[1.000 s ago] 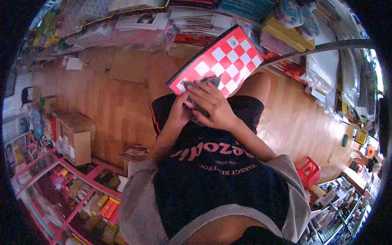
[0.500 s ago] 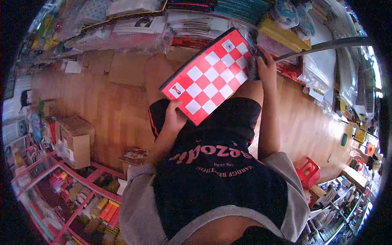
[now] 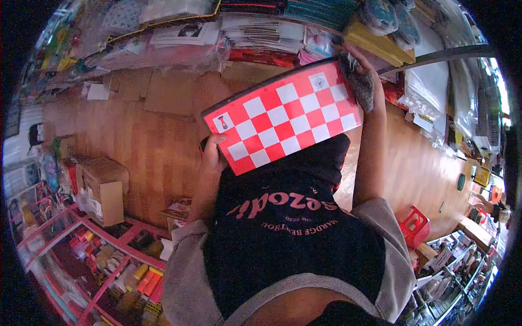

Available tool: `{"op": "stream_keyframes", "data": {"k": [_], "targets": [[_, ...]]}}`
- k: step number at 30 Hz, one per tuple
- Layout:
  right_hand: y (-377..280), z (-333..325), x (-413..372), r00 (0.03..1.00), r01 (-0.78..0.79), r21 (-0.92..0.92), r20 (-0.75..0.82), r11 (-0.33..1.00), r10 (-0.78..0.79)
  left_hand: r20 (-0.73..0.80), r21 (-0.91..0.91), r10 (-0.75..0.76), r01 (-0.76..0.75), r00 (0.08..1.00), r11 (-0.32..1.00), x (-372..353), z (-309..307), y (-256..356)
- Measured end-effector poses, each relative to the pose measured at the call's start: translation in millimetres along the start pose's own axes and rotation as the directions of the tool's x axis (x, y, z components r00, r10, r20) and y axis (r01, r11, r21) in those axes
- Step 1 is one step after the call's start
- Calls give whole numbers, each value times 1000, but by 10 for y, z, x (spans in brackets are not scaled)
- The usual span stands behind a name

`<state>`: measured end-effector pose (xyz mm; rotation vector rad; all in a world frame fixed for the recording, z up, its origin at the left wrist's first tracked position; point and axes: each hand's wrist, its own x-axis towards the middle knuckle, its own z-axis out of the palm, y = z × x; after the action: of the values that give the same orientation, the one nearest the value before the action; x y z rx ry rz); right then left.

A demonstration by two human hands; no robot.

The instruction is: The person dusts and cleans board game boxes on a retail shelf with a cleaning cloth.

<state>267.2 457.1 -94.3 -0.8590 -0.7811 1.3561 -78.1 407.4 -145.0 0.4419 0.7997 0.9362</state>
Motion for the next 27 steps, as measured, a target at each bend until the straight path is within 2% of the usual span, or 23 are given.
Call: {"op": "stream_keyframes", "data": {"k": [1,2,3,4,6,7,9,11,12,13,15,19,21,22,23,25,26,27], "targets": [[1,9,23,1000,12,-3,22,1000,-12,0,1,1,-1,1000,1000,-14,13,-8],[1,80,10,1000,14,-4,25,1000,-14,-68,0,-13,13,998,1000,-62,12,18],[3,101,-14,1000,16,-115,-8,993,-17,-135,-2,-28,28,990,1000,-72,23,12],[5,113,-37,999,13,-226,-42,974,-23,-134,-3,-26,26,991,1000,-63,8,-9],[-7,93,-99,999,-28,-272,-38,962,18,-119,-129,2,-18,993,992,-39,9,-63],[-10,83,-126,997,-72,-316,-40,946,62,-119,-130,-1,-15,993,991,-35,26,-71],[18,0,-171,999,-36,-358,1,933,39,-115,-187,6,-27,993,982,-25,71,-95],[86,-162,-207,992,17,-410,118,912,35,-138,-171,29,-53,990,984,11,75,-124],[5,-35,-263,991,-112,-496,13,861,136,-158,-154,59,-84,986,985,36,67,-124],[13,-35,-289,991,-109,-497,13,861,133,-155,-154,61,-85,986,984,55,25,-141],[23,-70,-317,987,71,-593,159,802,30,-214,-131,96,-126,972,983,104,-34,-176],[1,-102,-454,992,79,-624,125,777,0,-178,-190,111,-145,978,971,163,-16,-200],[66,-235,-561,972,-9,-308,-226,951,-64,-128,-313,161,-194,979,930,183,5,-249],[141,-281,-510,922,177,-265,-293,948,-254,-127,-312,160,-192,979,931,210,16,-262],[182,-341,-479,920,179,-265,-297,947,-257,-98,-362,182,-205,978,909,258,37,-272],[182,-110,-383,835,369,-82,-408,926,-370,-60,-411,198,-204,978,888,308,74,-256],[200,-42,-342,779,348,-394,-383,851,-496,-87,-409,159,-181,983,894,308,86,-250],[126,275,-346,826,339,-263,-377,903,-419,-111,-408,121,-156,986,900,299,102,-240]]}}
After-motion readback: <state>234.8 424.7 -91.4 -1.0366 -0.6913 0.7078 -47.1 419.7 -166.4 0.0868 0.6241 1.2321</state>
